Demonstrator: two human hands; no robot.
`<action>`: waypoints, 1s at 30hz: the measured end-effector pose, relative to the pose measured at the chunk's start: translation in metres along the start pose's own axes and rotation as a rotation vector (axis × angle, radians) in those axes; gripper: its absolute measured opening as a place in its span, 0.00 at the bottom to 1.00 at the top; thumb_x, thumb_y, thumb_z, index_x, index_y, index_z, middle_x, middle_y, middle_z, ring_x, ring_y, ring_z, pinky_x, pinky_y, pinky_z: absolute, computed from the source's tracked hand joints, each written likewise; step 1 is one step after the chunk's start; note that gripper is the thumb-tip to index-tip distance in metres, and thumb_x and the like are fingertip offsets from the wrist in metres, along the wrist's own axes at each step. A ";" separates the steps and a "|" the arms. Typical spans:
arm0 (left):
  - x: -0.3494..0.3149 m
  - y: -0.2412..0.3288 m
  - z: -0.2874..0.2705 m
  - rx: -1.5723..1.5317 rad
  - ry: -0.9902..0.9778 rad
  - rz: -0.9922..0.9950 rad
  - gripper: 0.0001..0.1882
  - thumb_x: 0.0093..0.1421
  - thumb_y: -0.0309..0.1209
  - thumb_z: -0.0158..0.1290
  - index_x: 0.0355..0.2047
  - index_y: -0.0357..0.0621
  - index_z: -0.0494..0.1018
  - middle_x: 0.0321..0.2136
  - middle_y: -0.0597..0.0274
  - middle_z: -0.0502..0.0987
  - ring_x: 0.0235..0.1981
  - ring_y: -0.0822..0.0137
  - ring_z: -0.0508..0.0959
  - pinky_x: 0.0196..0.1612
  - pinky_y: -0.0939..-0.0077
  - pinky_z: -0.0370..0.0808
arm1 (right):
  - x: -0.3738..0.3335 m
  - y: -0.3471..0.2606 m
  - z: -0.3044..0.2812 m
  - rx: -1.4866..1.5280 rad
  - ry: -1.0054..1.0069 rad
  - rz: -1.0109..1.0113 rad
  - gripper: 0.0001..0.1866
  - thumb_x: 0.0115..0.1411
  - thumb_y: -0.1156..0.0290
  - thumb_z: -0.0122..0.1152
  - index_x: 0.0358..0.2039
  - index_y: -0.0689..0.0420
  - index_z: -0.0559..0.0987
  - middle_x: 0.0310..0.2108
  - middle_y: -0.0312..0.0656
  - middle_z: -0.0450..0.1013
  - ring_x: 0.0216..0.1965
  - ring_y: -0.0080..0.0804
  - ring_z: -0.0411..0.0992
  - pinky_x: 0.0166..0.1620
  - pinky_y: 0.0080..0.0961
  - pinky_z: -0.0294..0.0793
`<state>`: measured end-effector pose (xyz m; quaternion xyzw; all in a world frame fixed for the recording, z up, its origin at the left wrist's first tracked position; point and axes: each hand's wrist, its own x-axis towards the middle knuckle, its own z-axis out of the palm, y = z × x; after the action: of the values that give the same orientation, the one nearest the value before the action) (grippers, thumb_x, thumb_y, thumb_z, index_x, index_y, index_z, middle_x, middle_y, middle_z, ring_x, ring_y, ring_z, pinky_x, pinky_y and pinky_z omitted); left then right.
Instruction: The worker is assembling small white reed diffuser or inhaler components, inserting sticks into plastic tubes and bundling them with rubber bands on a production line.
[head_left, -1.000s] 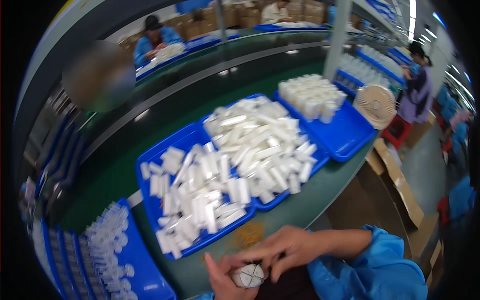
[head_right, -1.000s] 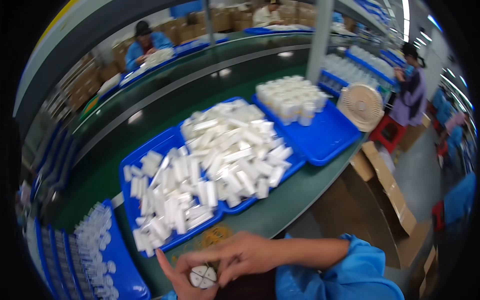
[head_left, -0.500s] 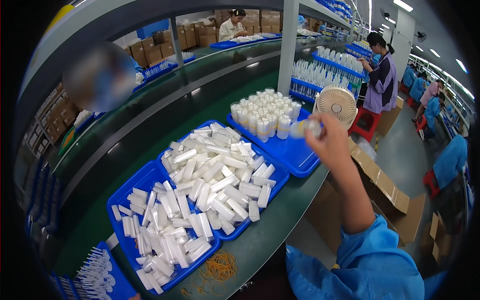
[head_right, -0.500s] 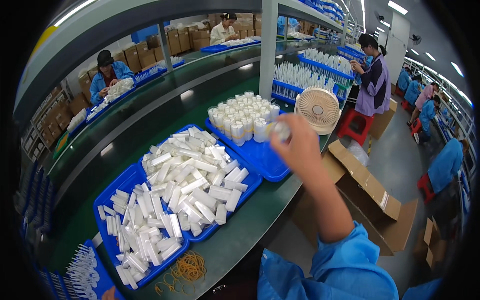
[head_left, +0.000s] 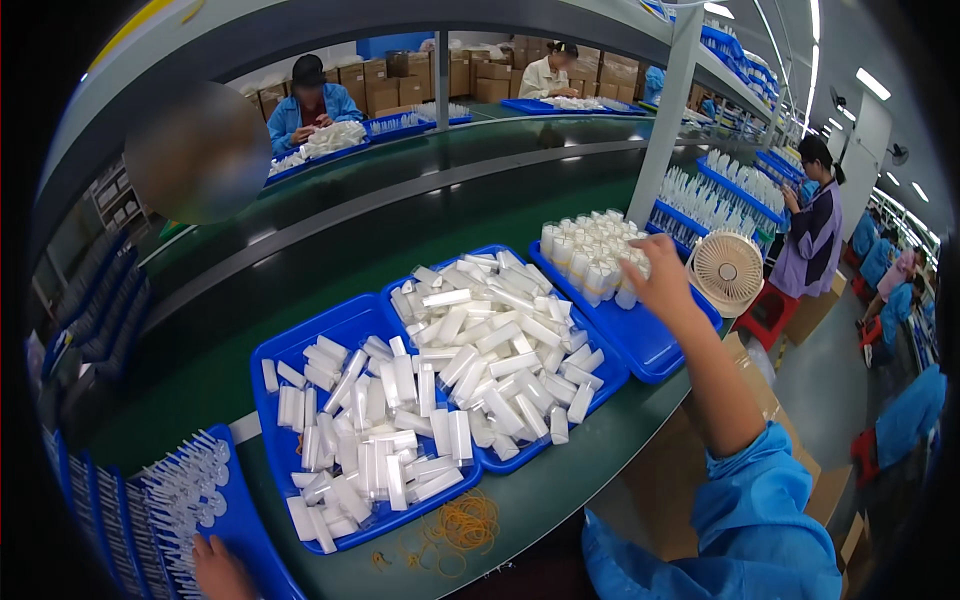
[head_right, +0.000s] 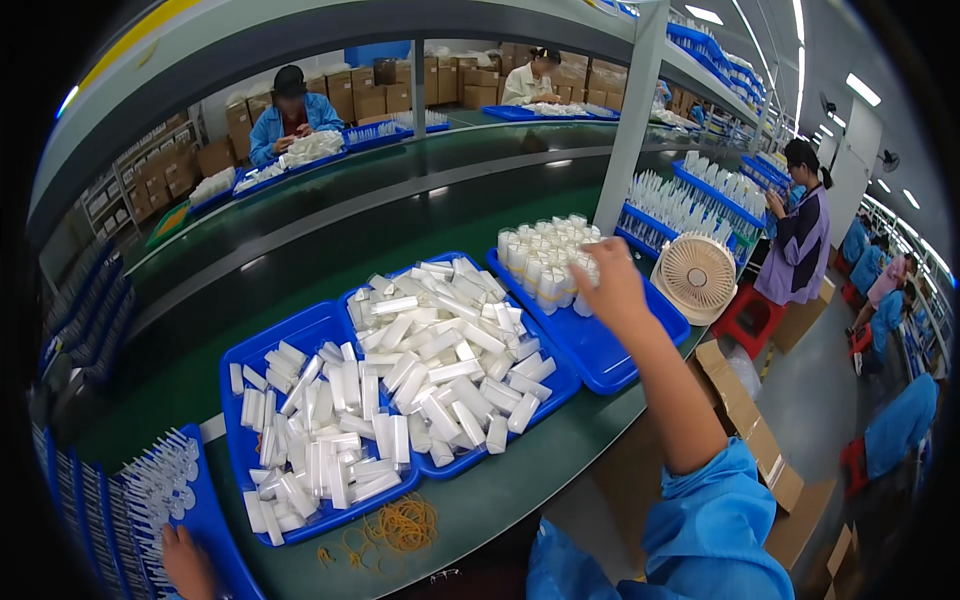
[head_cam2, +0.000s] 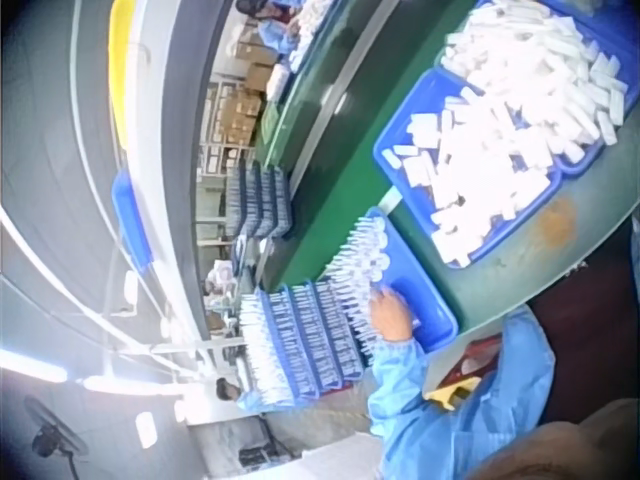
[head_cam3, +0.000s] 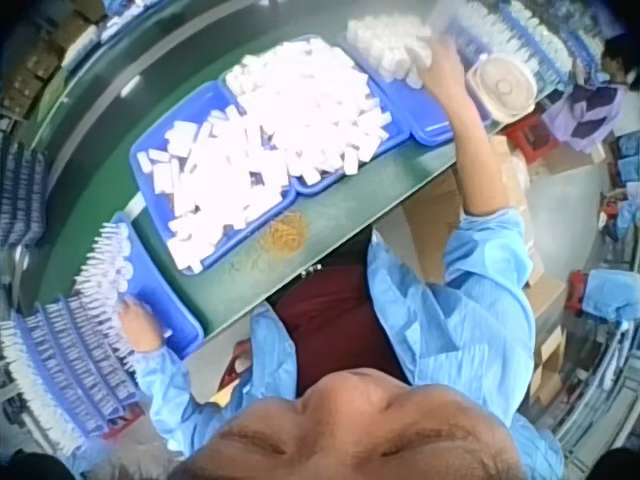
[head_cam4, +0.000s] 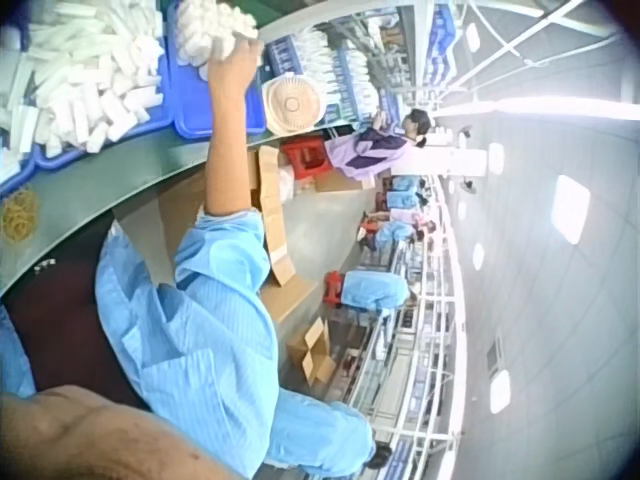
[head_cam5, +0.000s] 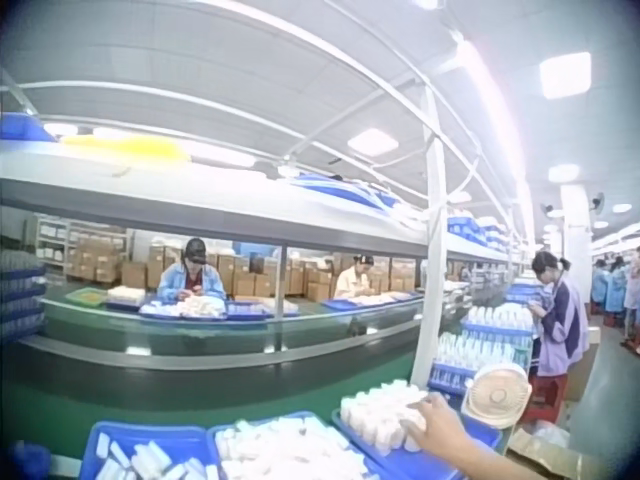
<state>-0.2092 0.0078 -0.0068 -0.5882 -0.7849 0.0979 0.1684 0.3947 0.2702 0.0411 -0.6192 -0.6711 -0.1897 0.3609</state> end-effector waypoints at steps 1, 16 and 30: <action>0.003 -0.019 0.050 0.063 0.239 -0.107 0.07 0.51 0.22 0.55 0.31 0.39 0.69 0.28 0.57 0.70 0.33 0.60 0.69 0.29 0.73 0.66 | 0.003 -0.024 -0.001 0.135 -0.085 -0.060 0.16 0.51 0.63 0.61 0.37 0.60 0.76 0.37 0.50 0.70 0.40 0.46 0.69 0.44 0.36 0.69; -0.023 -0.003 -0.055 -0.252 0.313 0.007 0.13 0.52 0.26 0.51 0.39 0.35 0.69 0.33 0.43 0.72 0.31 0.44 0.72 0.35 0.59 0.71 | 0.035 -0.137 0.049 0.144 -0.499 -0.192 0.19 0.47 0.70 0.58 0.41 0.58 0.71 0.28 0.50 0.73 0.33 0.45 0.73 0.37 0.35 0.72; -0.057 0.168 -0.094 -2.065 -0.071 0.488 0.06 0.51 0.16 0.53 0.30 0.37 0.73 0.32 0.54 0.74 0.34 0.62 0.74 0.39 0.72 0.71 | -0.118 -0.215 -0.070 1.492 -0.839 0.403 0.10 0.60 0.71 0.51 0.41 0.58 0.66 0.27 0.33 0.65 0.20 0.14 0.62 0.22 0.11 0.60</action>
<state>-0.0095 -0.0024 0.0122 -0.5845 -0.3525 -0.5680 -0.4599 0.2011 0.1041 0.0443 -0.3472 -0.5752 0.6090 0.4216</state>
